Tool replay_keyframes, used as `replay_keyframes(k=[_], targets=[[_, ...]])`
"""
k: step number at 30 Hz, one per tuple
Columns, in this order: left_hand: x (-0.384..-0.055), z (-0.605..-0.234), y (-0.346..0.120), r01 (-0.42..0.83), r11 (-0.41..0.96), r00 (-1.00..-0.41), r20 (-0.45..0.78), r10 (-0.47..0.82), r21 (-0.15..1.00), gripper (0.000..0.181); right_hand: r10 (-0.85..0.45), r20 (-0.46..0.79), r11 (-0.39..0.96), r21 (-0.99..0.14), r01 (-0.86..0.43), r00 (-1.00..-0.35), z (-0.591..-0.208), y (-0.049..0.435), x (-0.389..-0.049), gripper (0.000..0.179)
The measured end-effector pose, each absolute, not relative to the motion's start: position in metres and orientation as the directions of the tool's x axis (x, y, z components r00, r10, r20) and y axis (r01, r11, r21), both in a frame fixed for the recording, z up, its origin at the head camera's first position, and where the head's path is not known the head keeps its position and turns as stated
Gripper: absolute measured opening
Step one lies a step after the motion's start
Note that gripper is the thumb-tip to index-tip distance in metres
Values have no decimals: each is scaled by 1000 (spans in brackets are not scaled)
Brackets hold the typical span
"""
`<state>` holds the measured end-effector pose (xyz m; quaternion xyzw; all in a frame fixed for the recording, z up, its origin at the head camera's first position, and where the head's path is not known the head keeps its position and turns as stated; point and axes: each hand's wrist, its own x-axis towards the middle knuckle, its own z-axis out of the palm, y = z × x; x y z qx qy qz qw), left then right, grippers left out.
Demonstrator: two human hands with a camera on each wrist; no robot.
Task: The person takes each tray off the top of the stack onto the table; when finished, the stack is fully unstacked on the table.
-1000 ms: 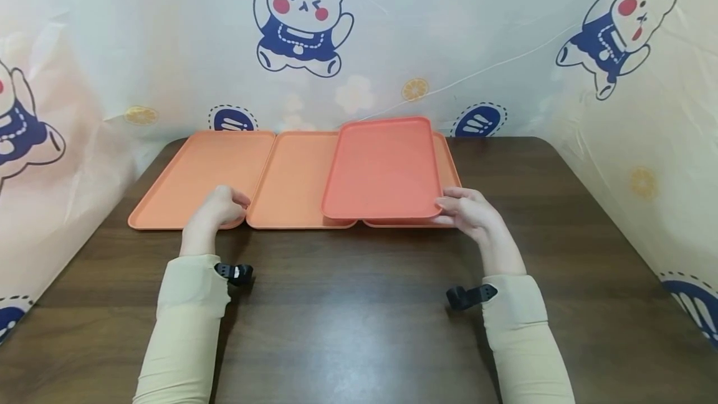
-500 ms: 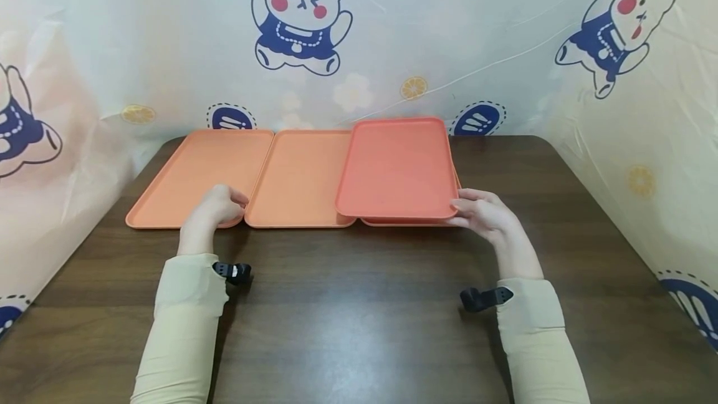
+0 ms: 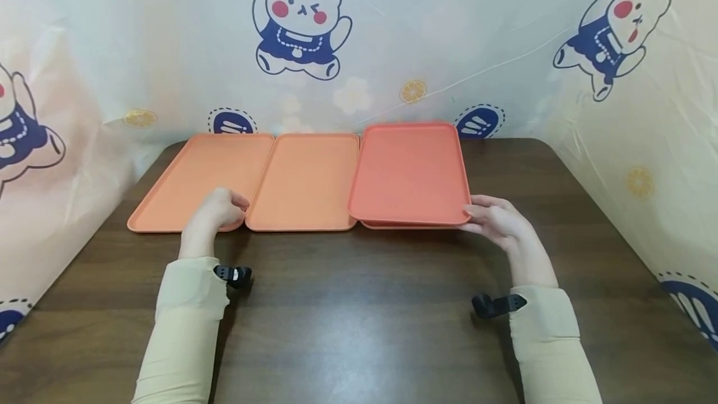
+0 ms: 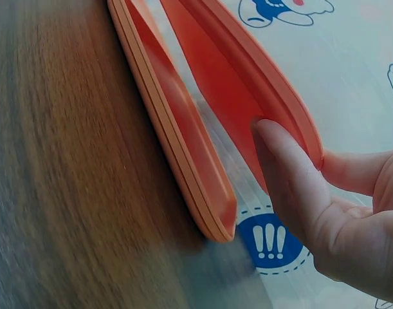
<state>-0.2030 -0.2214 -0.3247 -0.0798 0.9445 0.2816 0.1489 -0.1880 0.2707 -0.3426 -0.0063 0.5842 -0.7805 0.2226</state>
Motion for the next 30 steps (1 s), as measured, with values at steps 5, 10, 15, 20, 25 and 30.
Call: replay_keyframes(k=[5,10,15,20,25,30], targets=[[-204,-327,-221,-221,834,-948,-314,-61,506,39,-369,-235,-241,-910,337,-899,-344,279,-186,39],[-204,-326,-221,-225,835,-946,-316,-64,503,39,-373,-231,-256,-906,338,-899,-344,288,-184,21],[-204,-326,-222,-224,835,-946,-316,-63,503,39,-385,-221,-272,-901,339,-896,-345,296,-184,27],[-204,-326,-223,-222,837,-948,-311,-66,500,38,-404,-212,-309,-884,351,-890,-347,303,-182,30],[-205,-326,-224,-220,839,-949,-309,-65,498,39,-417,-194,-338,-873,350,-888,-349,311,-181,31],[-206,-327,-223,-218,838,-949,-309,-63,500,39,-441,-168,-381,-855,353,-882,-353,322,-179,33]])
